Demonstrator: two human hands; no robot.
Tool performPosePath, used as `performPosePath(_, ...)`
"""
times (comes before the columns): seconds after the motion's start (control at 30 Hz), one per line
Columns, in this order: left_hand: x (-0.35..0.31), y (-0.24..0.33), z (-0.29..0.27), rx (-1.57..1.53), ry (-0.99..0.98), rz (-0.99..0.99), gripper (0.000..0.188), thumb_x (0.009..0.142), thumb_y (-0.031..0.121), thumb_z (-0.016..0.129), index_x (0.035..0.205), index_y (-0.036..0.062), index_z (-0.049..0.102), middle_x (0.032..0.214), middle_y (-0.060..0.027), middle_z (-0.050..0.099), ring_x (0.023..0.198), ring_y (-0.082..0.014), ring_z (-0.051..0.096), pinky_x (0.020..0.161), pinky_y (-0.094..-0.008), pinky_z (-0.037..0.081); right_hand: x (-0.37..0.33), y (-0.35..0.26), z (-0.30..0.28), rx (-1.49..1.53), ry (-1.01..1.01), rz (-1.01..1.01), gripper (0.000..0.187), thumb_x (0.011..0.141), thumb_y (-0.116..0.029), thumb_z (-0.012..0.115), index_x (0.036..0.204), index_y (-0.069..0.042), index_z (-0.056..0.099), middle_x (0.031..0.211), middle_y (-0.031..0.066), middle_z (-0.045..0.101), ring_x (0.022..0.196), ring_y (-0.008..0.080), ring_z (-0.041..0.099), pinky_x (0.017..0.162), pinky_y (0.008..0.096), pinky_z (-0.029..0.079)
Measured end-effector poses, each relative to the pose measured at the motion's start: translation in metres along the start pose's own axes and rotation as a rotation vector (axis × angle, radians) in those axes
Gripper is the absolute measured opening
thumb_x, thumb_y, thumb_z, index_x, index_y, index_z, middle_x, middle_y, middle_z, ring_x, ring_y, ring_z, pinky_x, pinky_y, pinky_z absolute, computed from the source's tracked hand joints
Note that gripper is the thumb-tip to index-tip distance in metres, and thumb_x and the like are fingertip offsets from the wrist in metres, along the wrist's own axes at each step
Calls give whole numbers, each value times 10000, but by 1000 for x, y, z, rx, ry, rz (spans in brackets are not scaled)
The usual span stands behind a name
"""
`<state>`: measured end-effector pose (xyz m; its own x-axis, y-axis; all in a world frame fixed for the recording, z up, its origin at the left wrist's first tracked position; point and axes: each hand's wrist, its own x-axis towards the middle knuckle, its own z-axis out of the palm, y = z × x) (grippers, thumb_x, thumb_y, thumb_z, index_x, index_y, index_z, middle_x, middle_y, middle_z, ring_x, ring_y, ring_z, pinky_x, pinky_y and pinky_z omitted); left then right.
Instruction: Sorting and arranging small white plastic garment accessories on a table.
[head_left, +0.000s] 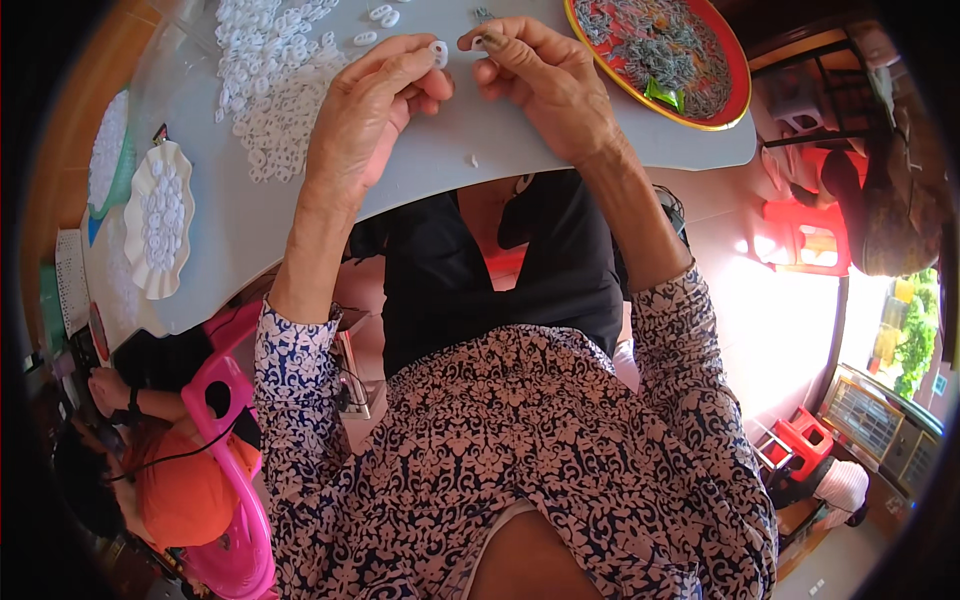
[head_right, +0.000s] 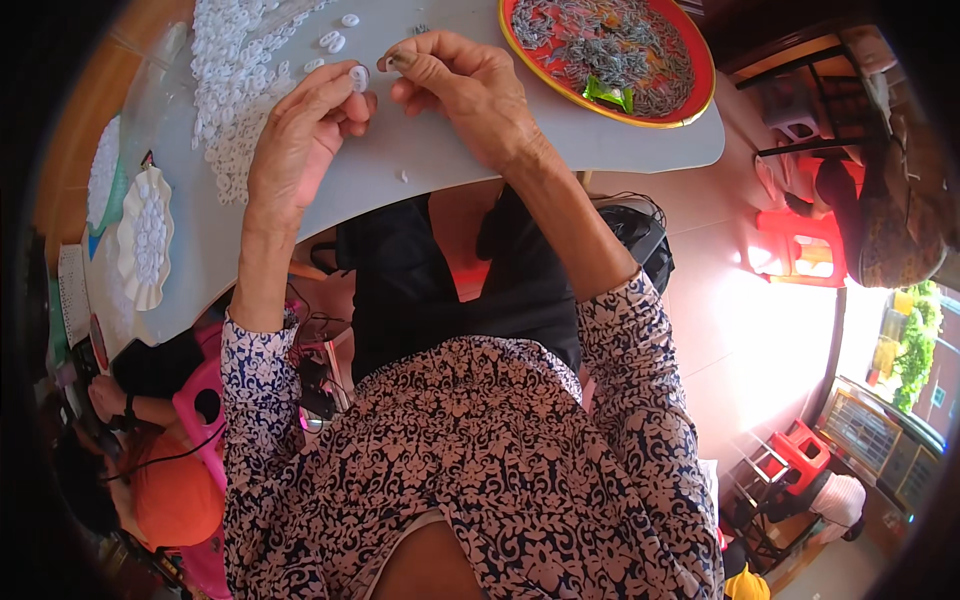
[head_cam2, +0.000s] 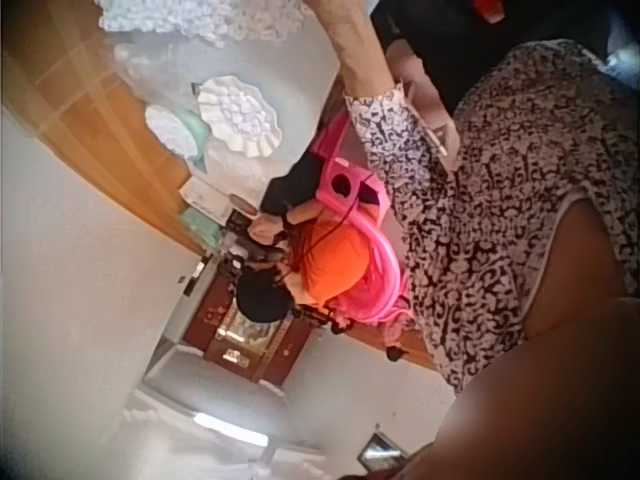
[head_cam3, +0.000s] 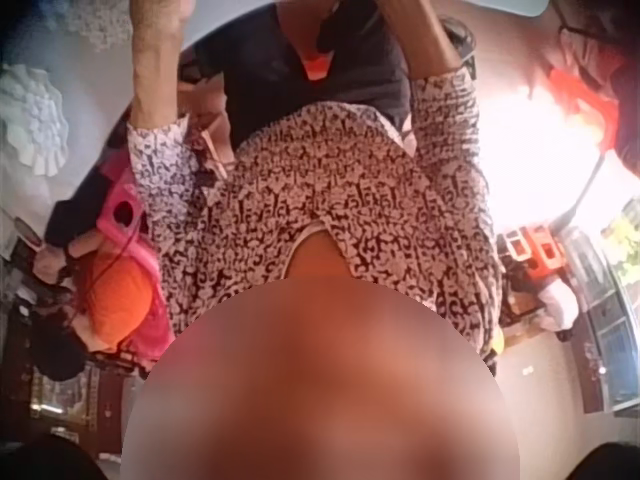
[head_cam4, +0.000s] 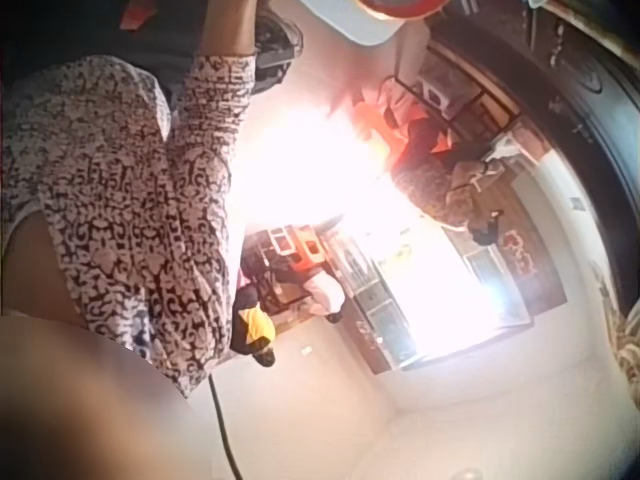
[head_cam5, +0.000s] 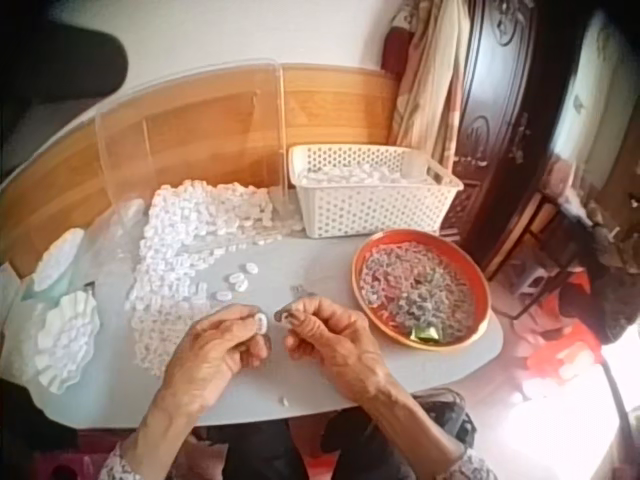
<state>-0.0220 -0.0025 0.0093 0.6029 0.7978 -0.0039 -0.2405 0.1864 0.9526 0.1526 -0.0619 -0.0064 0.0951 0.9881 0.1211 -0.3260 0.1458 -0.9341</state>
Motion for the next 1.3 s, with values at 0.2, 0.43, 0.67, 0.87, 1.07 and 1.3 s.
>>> performPosePath(0.2, 3, -9, 3, -61, -1, 14, 264, 884, 169, 581, 1057, -28, 601, 879, -83, 629, 851, -146, 594, 737, -262, 431, -1, -1, 1, 25, 20, -2, 183, 890, -186, 616, 945, -15, 653, 782, 28, 635, 697, 77, 586, 636, 219, 489)
performPosePath(0.43, 1, -8, 7, 123, -14, 70, 249, 884, 157, 581, 1037, -37, 609, 890, -86, 645, 866, -136, 599, 732, -252, 437, -1, 1, -2, -53, -4, -6, 191, 928, -180, 557, 1003, -21, 632, 786, 21, 605, 716, 83, 547, 663, 217, 461)
performPosePath(0.67, 3, 0, 4, 36, 50, -2, 240, 889, 164, 578, 1027, -29, 614, 868, -88, 641, 826, -143, 591, 715, -255, 438, -4, -2, 6, -189, 47, -89, 183, 885, -137, 619, 1013, -8, 640, 804, 14, 613, 687, 71, 533, 647, 201, 452)
performPosePath(0.87, 8, 0, -2, 29, 19, -13, 232, 891, 182, 582, 1002, -16, 625, 829, -74, 623, 797, -145, 580, 693, -260, 441, -1, 4, 4, -185, -6, -165, 207, 843, -53, 651, 1041, -11, 610, 830, 17, 629, 718, 63, 568, 667, 204, 489)
performPosePath(1.07, 9, 4, 0, 141, 32, -27, 217, 885, 204, 595, 964, 8, 646, 782, -34, 599, 744, -102, 549, 680, -232, 431, -1, 5, 5, -192, -18, -162, 221, 839, -29, 643, 1053, -6, 590, 832, 30, 625, 718, 67, 572, 671, 208, 486)
performPosePath(1.3, 10, 10, 1, 346, -10, 11, 214, 890, 204, 581, 966, 13, 638, 773, -11, 585, 721, -76, 529, 667, -216, 416, -2, 6, 2, -199, -3, -191, 244, 838, -16, 629, 1079, -7, 589, 830, 30, 625, 711, 67, 570, 678, 205, 482)
